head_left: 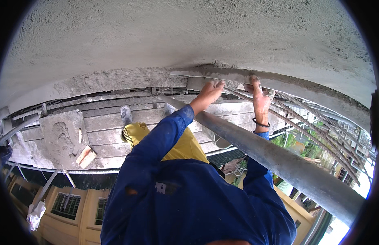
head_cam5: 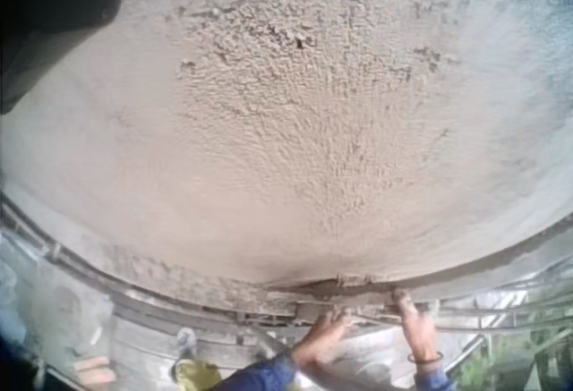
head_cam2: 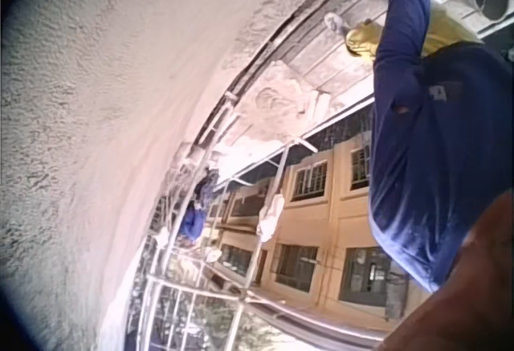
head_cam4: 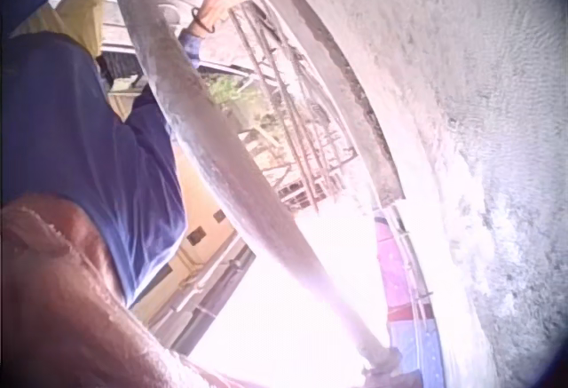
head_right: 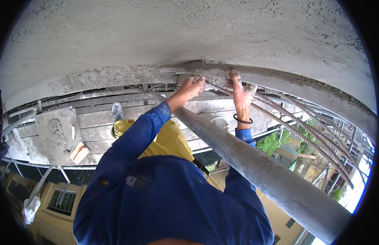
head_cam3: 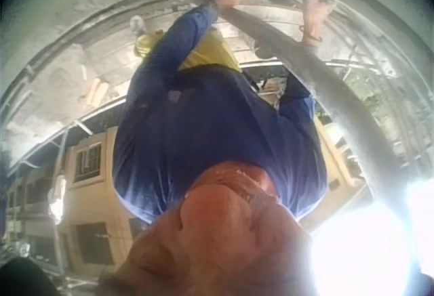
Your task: The person is plastering a ceiling from a scaffold. They use a long straight edge to level the wet plaster and a trowel to apply additional material to fill gaps. The person works methodically across the surface, smoothing and refining the finish.
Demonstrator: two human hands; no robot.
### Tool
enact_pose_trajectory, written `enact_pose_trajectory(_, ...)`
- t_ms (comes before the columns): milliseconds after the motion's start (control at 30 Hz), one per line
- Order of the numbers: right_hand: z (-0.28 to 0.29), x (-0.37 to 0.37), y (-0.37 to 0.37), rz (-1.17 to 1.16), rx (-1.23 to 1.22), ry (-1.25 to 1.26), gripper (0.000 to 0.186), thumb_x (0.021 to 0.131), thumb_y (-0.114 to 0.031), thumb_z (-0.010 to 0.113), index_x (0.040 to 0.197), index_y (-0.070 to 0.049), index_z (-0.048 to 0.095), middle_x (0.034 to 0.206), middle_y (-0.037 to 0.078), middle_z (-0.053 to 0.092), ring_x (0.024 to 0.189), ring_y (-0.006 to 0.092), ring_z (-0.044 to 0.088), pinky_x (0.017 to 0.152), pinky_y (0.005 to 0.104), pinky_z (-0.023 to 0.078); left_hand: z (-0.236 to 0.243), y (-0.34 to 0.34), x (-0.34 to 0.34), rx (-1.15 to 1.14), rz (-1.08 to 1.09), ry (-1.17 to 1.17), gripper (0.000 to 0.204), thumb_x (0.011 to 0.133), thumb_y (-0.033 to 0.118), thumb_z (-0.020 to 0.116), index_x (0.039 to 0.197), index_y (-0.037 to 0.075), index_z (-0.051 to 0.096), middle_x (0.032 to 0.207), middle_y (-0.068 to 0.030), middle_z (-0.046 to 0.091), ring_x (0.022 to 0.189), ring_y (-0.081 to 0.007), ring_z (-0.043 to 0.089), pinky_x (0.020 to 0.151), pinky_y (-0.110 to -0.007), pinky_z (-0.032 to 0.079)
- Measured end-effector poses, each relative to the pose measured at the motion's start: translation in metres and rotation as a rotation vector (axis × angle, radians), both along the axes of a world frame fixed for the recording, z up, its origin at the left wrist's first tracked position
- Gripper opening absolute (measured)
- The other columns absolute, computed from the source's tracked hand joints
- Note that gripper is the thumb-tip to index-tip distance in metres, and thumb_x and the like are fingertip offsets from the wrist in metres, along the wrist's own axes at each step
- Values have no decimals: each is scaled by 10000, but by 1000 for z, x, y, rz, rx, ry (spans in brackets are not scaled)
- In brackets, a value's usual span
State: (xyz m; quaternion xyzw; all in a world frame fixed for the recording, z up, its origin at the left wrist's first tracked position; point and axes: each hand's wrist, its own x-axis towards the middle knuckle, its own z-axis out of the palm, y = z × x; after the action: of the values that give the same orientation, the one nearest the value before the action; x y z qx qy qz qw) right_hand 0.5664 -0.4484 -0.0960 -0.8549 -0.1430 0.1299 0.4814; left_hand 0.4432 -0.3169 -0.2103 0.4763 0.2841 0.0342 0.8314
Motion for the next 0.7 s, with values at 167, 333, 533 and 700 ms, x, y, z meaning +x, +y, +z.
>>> enact_pose_trajectory(167, 0, 21, -12, 275, -373, -376, 290, 983, -269, 608, 1234, -141, 678, 1186, -14, 703, 988, 62, 648, 1012, 278, 396, -36, -5, 55, -851, 163, 159, 680, 1046, 502, 321, 1502, 22, 166, 1340, -317, 493, 1157, -429, 594, 968, -551, 515)
enact_pose_trajectory(333, 11, 30, 20, 74, -143, -225, 378, 892, -324, 732, 1117, -22, 694, 1082, 86, 708, 925, 150, 662, 878, 305, 487, -58, -8, 97, -1001, 373, 69, 548, 1069, 394, 249, 1455, 14, 168, 1250, -352, 533, 1076, -425, 636, 916, -545, 567)
enact_pose_trajectory(533, 17, 35, 48, 54, 3, -217, 377, 871, -256, 769, 994, 88, 675, 924, 156, 714, 730, 224, 723, 697, 333, 620, -67, -23, 127, -1033, 377, 66, 466, 1060, 332, 244, 1314, -54, 305, 1170, -319, 586, 1003, -397, 672, 878, -527, 594)
enact_pose_trajectory(700, -7, 50, 33, 24, -223, -330, 426, 837, -304, 807, 888, 97, 671, 800, 149, 715, 709, 192, 719, 652, 288, 590, -66, -30, 133, -924, 403, 76, 400, 1058, 272, 266, 1237, -61, 398, 1168, -297, 591, 1006, -393, 668, 887, -512, 597)
